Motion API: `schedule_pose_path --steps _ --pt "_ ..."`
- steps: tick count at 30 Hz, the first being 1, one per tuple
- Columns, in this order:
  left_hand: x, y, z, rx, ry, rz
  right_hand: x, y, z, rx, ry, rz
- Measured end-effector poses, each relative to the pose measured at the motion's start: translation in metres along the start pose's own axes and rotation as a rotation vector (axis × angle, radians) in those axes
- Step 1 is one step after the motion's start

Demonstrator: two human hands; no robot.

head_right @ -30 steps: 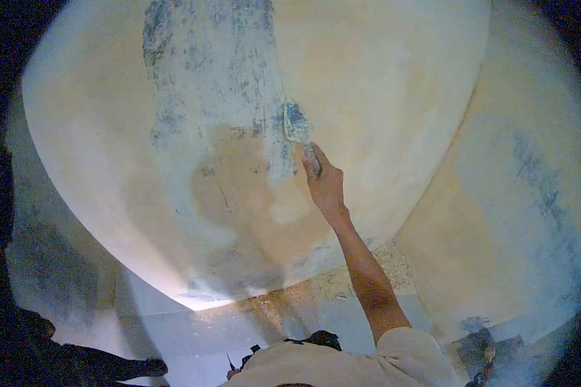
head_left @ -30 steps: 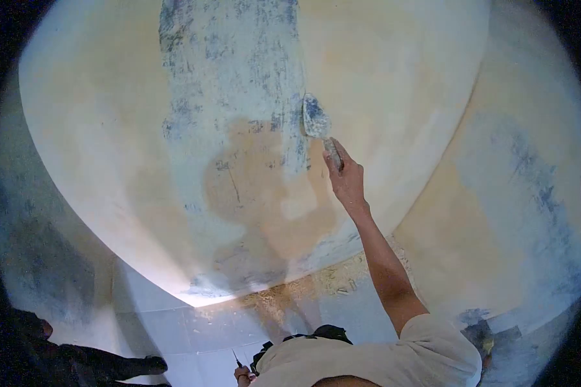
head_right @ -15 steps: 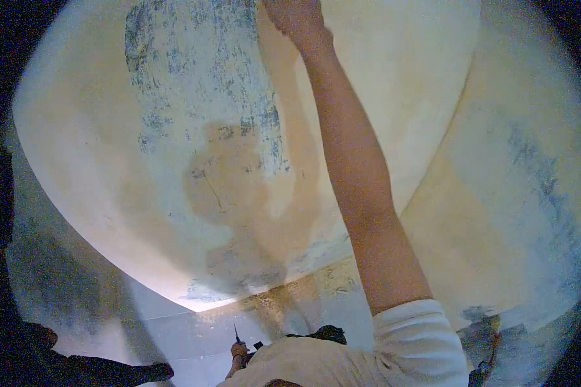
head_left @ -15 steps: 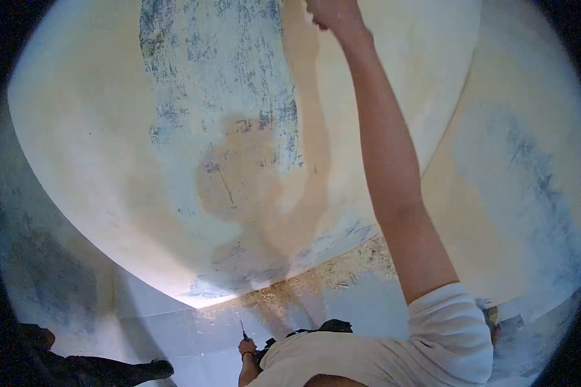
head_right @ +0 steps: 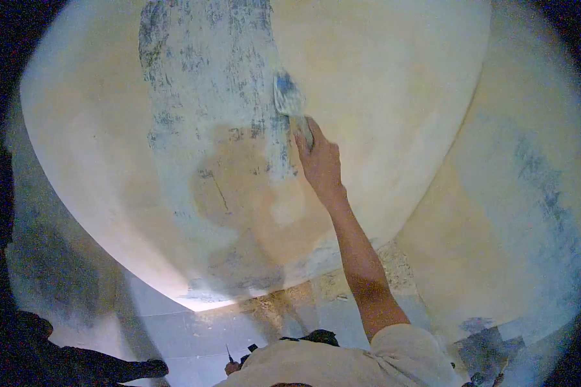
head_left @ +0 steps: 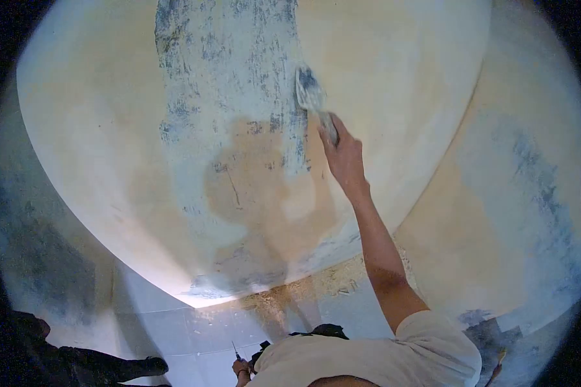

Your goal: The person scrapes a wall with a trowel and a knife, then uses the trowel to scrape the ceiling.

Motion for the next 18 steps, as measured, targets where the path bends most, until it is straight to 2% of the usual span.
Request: schedule_pose_path --steps 3,6,9,11,12,14,15,17,18 --pt "0.006 -0.003 0.014 -0.024 -0.025 0.042 0.005 -0.021 0.002 -0.252 0.006 0.144" --pt "0.006 -0.006 0.016 -0.079 -0.017 0.084 0.013 -0.015 0.019 -0.225 -0.007 0.15" --pt "-0.001 -0.001 0.006 -0.062 0.016 0.097 0.011 0.017 0.02 0.022 0.01 -0.009" --pt "-0.001 0.003 -0.004 -0.028 -0.012 0.068 0.017 0.045 0.028 0.103 -0.039 -0.038" --pt "0.003 0.001 -0.017 -0.112 0.061 0.06 0.021 0.061 0.035 0.143 -0.063 -0.052" --pt "0.005 0.003 -0.038 -0.213 0.002 0.176 0.034 0.098 0.058 0.139 -0.07 0.003" --pt "0.005 0.004 -0.047 -0.271 0.017 0.17 0.043 0.118 0.074 0.143 -0.069 0.03" --pt "0.004 0.009 -0.065 -0.322 0.024 0.176 0.043 0.201 0.095 0.384 -0.135 -0.114" --pt "0.006 0.009 -0.073 -0.314 0.018 0.186 0.038 0.239 0.101 0.604 -0.215 -0.287"
Point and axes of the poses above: each hand's wrist, its own y-axis towards the middle knuckle, its own x-axis out of the back of the hand, z = x × y, the point moved 6 cm from there along y, towards the middle knuckle, and after that the axes turned 3 degrees about y, right-handed, at the moved point
